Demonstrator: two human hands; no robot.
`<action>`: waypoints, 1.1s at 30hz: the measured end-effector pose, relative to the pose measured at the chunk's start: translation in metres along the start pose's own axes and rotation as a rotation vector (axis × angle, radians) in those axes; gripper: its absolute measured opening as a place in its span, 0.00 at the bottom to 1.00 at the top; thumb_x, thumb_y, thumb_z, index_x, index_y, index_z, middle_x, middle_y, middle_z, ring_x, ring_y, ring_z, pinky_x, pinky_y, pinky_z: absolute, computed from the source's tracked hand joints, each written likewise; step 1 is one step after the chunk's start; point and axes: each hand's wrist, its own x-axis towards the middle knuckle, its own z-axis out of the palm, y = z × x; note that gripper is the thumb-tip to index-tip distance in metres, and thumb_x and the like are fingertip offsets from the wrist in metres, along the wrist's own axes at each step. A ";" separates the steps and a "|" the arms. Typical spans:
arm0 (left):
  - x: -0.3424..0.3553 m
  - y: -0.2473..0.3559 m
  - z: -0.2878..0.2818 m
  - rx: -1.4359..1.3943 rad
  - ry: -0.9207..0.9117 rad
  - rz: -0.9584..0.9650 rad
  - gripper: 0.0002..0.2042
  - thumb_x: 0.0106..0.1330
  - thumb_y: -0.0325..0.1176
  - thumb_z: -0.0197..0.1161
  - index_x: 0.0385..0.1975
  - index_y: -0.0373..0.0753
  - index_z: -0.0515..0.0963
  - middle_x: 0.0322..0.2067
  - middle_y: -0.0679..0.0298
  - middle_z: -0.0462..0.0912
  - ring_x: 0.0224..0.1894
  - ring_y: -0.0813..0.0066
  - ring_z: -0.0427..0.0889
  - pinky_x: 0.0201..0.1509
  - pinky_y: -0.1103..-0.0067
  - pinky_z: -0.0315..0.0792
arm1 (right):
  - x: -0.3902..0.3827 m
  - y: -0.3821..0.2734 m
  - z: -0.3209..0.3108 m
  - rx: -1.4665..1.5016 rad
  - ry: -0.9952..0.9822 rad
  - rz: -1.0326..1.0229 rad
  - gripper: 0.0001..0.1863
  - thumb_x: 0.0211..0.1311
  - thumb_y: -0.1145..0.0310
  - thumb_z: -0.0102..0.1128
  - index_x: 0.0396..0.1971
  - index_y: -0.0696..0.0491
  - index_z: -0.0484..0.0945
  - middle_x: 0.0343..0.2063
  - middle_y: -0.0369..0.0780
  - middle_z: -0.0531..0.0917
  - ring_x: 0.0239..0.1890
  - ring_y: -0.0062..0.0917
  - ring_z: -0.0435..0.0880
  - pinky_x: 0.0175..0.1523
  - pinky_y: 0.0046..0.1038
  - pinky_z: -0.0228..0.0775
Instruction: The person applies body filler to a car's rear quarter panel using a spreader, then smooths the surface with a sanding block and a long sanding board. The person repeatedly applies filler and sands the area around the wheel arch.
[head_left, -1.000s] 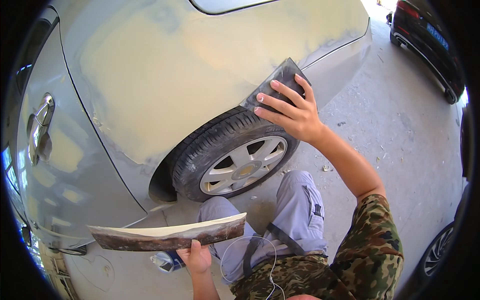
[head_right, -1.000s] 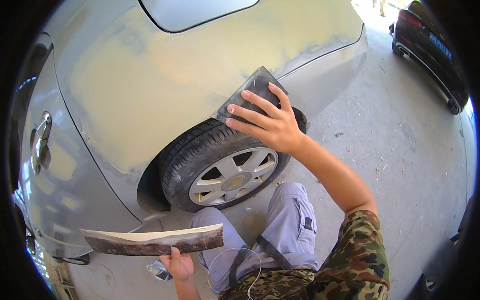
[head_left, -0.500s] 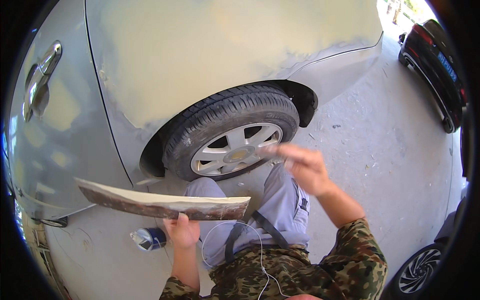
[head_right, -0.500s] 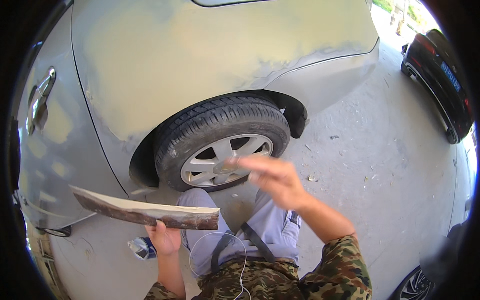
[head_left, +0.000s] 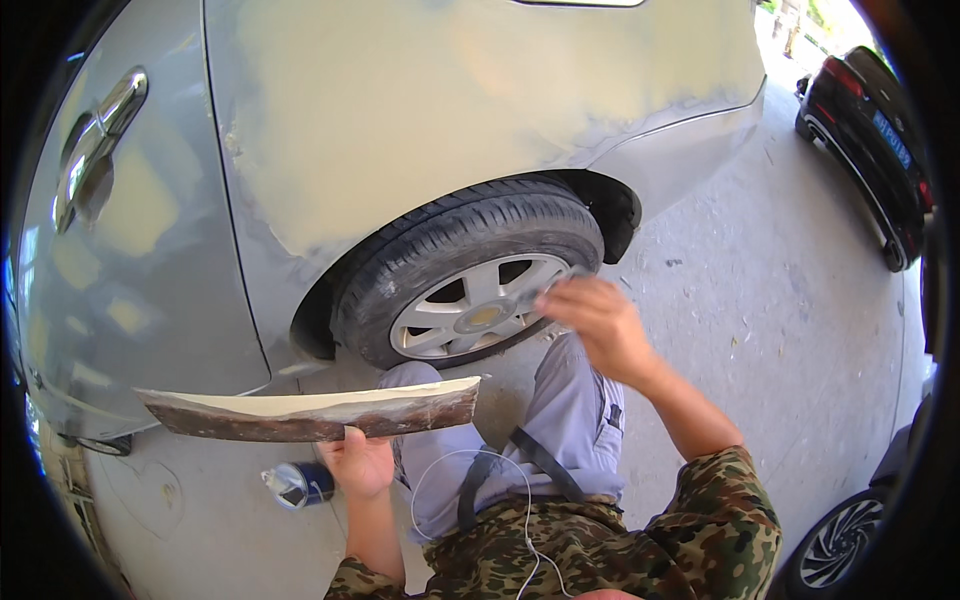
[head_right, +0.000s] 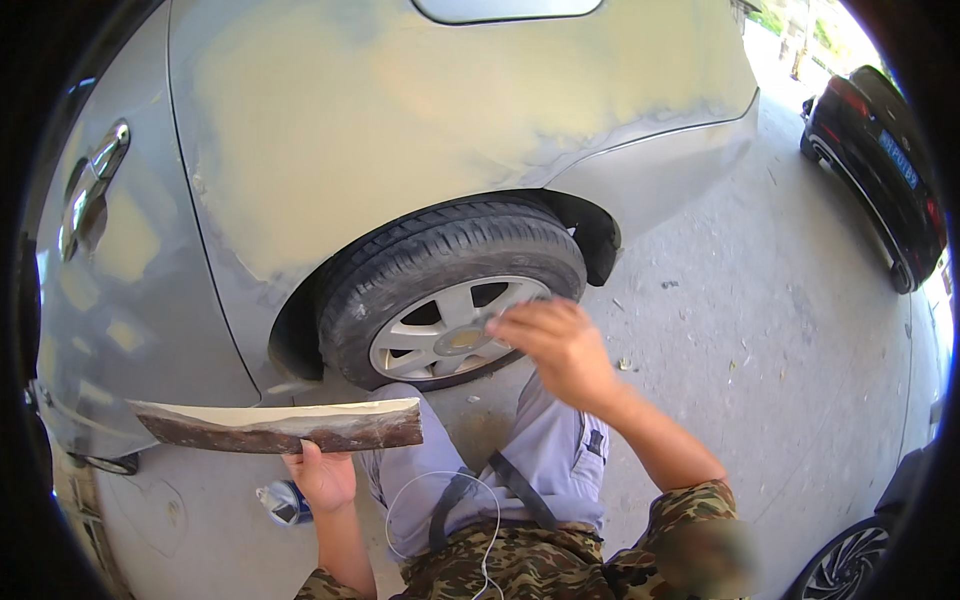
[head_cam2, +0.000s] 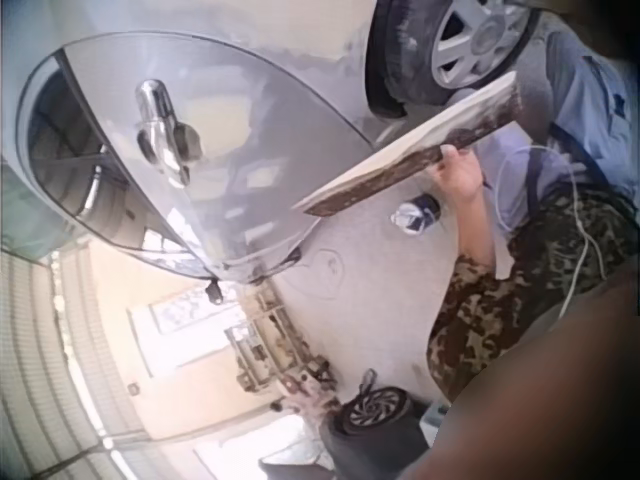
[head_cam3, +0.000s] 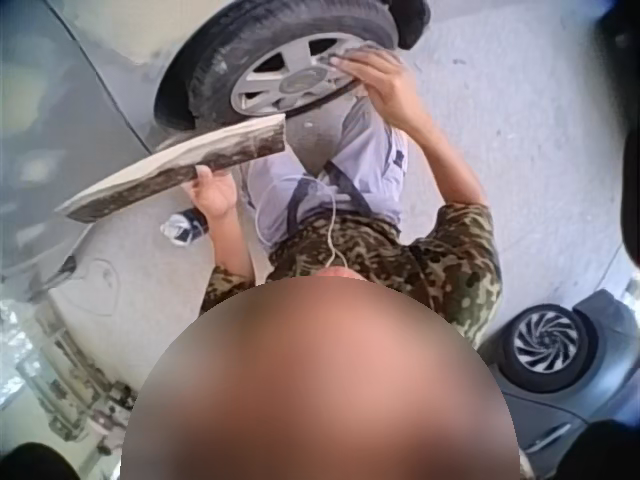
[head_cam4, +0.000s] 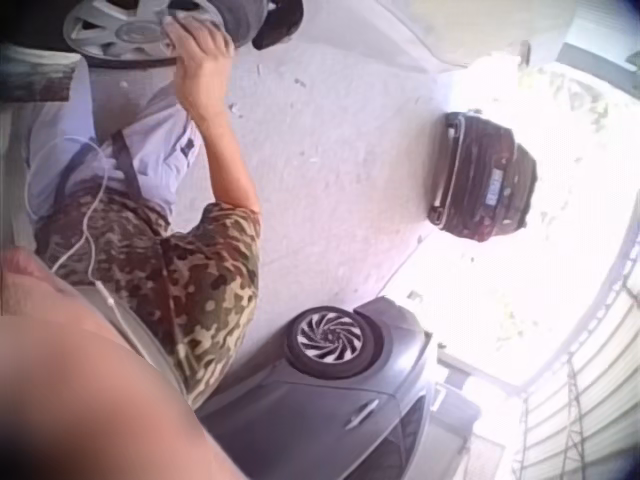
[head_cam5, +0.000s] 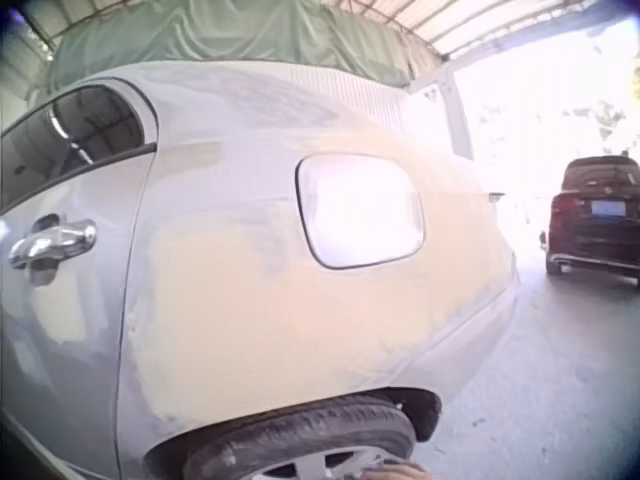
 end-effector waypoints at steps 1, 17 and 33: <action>-0.003 0.001 -0.001 0.002 0.050 -0.023 0.20 0.81 0.30 0.65 0.70 0.43 0.74 0.66 0.60 0.83 0.67 0.60 0.84 0.73 0.53 0.77 | 0.004 0.008 -0.002 -0.006 0.072 0.024 0.25 0.61 0.89 0.60 0.57 0.56 0.89 0.58 0.49 0.89 0.63 0.47 0.86 0.69 0.45 0.76; -0.050 0.009 -0.059 0.100 0.235 0.090 0.20 0.79 0.24 0.64 0.68 0.38 0.76 0.62 0.56 0.86 0.63 0.55 0.87 0.68 0.48 0.83 | 0.057 -0.019 0.059 -0.614 0.536 0.005 0.17 0.72 0.75 0.62 0.52 0.45 0.93 0.60 0.36 0.91 0.71 0.37 0.83 0.82 0.50 0.54; -0.065 0.005 -0.118 0.048 0.217 0.128 0.22 0.77 0.20 0.64 0.69 0.40 0.75 0.64 0.58 0.84 0.66 0.59 0.84 0.73 0.52 0.76 | 0.291 -0.080 0.037 -0.780 0.923 -0.505 0.21 0.64 0.72 0.66 0.53 0.34 0.93 0.55 0.22 0.91 0.63 0.23 0.86 0.75 0.43 0.56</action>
